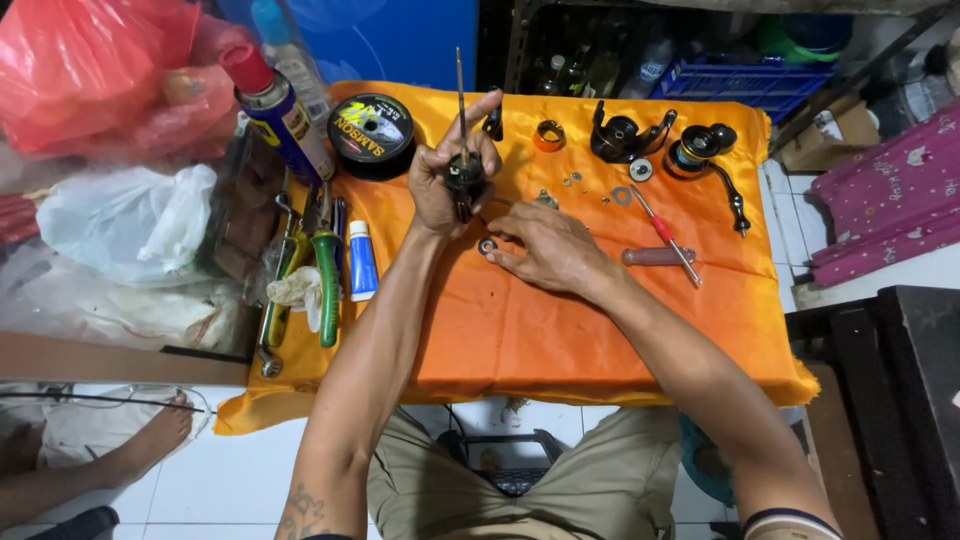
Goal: The person is disassembling a fishing reel, adjusting the internal gears and handle, and then reassembling it using a screwdriver.
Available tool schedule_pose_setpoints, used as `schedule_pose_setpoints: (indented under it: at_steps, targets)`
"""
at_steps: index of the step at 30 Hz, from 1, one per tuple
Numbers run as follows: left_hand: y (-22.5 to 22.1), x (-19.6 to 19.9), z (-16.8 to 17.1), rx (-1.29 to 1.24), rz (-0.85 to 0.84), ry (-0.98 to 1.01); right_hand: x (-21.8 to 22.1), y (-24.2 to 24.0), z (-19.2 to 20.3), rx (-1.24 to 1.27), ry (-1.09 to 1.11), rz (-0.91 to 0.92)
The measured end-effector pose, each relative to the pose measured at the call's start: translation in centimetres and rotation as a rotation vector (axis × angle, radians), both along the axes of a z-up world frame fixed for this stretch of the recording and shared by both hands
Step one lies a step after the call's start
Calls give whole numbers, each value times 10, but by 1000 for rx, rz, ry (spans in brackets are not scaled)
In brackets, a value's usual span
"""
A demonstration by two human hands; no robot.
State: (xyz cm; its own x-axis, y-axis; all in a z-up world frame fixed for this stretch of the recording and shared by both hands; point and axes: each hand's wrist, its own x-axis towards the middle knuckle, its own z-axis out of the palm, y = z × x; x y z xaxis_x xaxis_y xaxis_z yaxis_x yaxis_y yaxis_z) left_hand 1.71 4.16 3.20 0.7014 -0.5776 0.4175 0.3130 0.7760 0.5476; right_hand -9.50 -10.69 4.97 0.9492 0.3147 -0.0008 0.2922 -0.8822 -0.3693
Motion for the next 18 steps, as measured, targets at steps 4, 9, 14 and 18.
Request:
schedule_pose_setpoints:
  at_steps: [4, 9, 14, 18]
  targets:
    - [-3, -6, 3, 44, 15, -24, 1, -12, 20, 72, -65, -94]
    - [-12, -10, -5, 87, 102, -123, -1, -15, 22, 374, -562, -42]
    - [-26, -8, -16, 161, 129, -254, 16, -13, -11, 736, -569, 39]
    - [-28, -5, -27, 156, 97, -348, 15, -16, -28, 848, -481, 69]
